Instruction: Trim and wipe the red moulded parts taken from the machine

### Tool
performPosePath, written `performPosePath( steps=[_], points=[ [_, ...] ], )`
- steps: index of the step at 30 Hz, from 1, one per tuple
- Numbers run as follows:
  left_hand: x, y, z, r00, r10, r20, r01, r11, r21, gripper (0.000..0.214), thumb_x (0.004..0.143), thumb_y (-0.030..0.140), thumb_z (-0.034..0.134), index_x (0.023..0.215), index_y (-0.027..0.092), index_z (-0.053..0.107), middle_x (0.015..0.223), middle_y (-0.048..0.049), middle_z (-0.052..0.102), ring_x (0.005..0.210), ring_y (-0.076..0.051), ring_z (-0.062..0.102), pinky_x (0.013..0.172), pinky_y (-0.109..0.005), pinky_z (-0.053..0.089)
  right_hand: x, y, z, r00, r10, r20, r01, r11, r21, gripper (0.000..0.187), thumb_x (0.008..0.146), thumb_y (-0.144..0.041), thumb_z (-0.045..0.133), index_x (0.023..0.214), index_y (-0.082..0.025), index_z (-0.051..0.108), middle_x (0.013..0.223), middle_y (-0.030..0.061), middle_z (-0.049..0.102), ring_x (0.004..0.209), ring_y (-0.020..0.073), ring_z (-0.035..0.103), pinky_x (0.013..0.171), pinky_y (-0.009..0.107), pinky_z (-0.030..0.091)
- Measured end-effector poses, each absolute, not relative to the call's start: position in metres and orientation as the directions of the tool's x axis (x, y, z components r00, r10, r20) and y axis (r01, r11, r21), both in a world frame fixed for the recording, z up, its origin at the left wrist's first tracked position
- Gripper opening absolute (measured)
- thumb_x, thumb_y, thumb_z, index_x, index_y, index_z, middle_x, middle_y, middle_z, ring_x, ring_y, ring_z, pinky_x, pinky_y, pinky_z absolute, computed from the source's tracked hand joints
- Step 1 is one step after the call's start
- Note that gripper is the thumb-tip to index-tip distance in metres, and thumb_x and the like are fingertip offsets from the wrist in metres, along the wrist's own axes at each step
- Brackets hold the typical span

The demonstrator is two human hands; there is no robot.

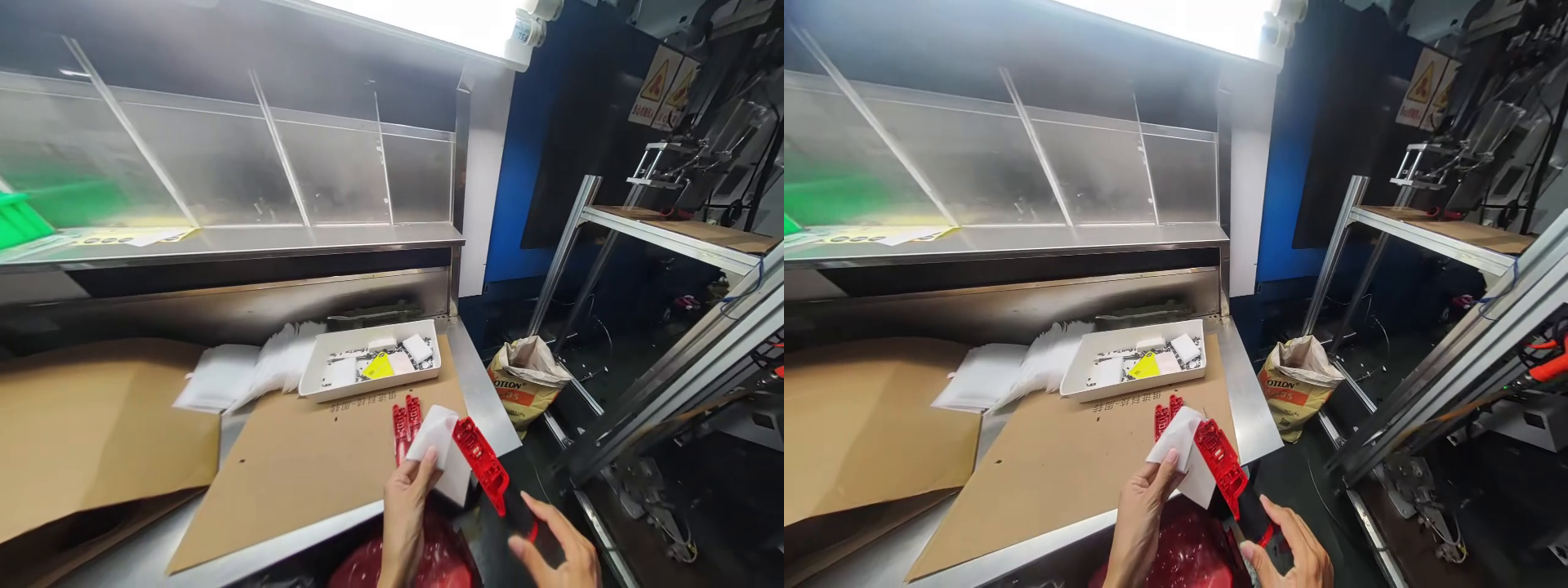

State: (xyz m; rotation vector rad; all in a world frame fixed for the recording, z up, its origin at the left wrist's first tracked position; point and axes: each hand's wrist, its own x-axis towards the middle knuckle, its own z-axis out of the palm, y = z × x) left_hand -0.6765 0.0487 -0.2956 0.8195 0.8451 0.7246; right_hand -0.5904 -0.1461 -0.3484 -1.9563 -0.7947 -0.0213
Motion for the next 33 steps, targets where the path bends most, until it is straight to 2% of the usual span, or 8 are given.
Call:
performPosePath(
  steps=[6,11,14,17,20,23,27,33],
  points=[
    [-0.670,0.034,-0.294,0.559,0.771,-0.305,-0.256,0.510,0.821,0.054,0.057,0.053,0.085,0.097,0.018,0.076,0.097,-0.0083,0.078,0.098,-0.028,0.070,0.089,-0.033,0.055,-0.585,-0.157,-0.349,0.715,0.612,0.338,0.588,-0.264,-0.765,0.046,0.083,-0.061,0.061,0.109,-0.026,0.073,0.094,0.0070,0.076,0.084,0.0266,0.072,0.071,0.030,0.056],
    [-0.667,0.025,-0.304,0.686,0.680,-0.258,-0.223,0.534,0.816,0.053,0.062,0.050,0.083,0.103,0.018,0.074,0.101,-0.0105,0.077,0.099,-0.029,0.069,0.096,-0.037,0.051,-0.574,-0.174,-0.351,0.654,0.733,0.188,0.504,-0.237,-0.830,0.048,0.083,-0.059,0.061,0.119,-0.028,0.069,0.109,0.0066,0.074,0.095,0.0279,0.071,0.077,0.029,0.056],
    [-0.662,0.018,-0.312,0.769,0.600,-0.222,-0.169,0.525,0.834,0.054,0.066,0.049,0.081,0.109,0.018,0.071,0.107,-0.0118,0.075,0.106,-0.030,0.066,0.101,-0.038,0.046,-0.571,-0.181,-0.343,0.671,0.739,0.064,0.339,-0.228,-0.913,0.054,0.084,-0.067,0.054,0.118,-0.027,0.070,0.113,0.0083,0.073,0.099,0.0294,0.069,0.083,0.033,0.053],
    [-0.659,0.010,-0.317,0.878,0.438,-0.196,-0.068,0.517,0.853,0.063,0.062,0.045,0.085,0.115,0.015,0.068,0.105,-0.0153,0.075,0.098,-0.033,0.069,0.093,-0.043,0.050,-0.570,-0.185,-0.333,0.573,0.809,-0.129,0.040,-0.185,-0.982,0.062,0.082,-0.073,0.049,0.104,-0.020,0.072,0.091,0.0116,0.075,0.078,0.0246,0.069,0.070,0.031,0.052],
    [-0.661,0.001,-0.319,0.948,0.265,-0.175,0.013,0.519,0.855,0.071,0.053,0.038,0.091,0.116,0.014,0.068,0.107,-0.0175,0.074,0.095,-0.036,0.068,0.090,-0.048,0.050,-0.571,-0.189,-0.325,0.461,0.851,-0.250,-0.297,-0.117,-0.948,0.065,0.080,-0.076,0.051,0.087,-0.014,0.068,0.067,0.0083,0.069,0.056,0.0150,0.059,0.054,0.023,0.044],
    [-0.663,-0.006,-0.316,0.952,0.262,-0.158,-0.019,0.566,0.825,0.070,0.053,0.046,0.090,0.114,0.019,0.070,0.125,-0.0126,0.067,0.117,-0.036,0.058,0.105,-0.046,0.040,-0.574,-0.199,-0.321,0.464,0.834,-0.300,-0.438,-0.079,-0.896,0.063,0.076,-0.075,0.057,0.078,-0.013,0.064,0.059,0.0047,0.063,0.048,0.0099,0.050,0.048,0.019,0.038],
    [-0.656,-0.019,-0.301,0.934,0.271,-0.231,-0.064,0.766,0.639,0.063,0.073,0.066,0.066,0.119,0.023,0.067,0.131,-0.0089,0.065,0.129,-0.034,0.051,0.106,-0.046,0.043,-0.581,-0.216,-0.318,0.435,0.841,-0.321,-0.430,-0.119,-0.895,0.063,0.075,-0.075,0.059,0.075,-0.011,0.063,0.058,0.0051,0.062,0.051,0.0102,0.052,0.050,0.019,0.038],
    [-0.628,-0.040,-0.264,0.778,0.268,-0.568,-0.139,0.956,0.259,0.048,0.092,0.020,0.055,0.135,0.002,0.047,0.099,-0.0166,0.077,0.086,-0.022,0.073,0.078,-0.032,0.060,-0.604,-0.249,-0.331,0.486,0.731,-0.479,-0.692,-0.013,-0.722,0.064,0.073,-0.072,0.065,0.085,-0.010,0.067,0.051,0.0013,0.059,0.040,0.0054,0.041,0.043,0.016,0.029]
  ],
)
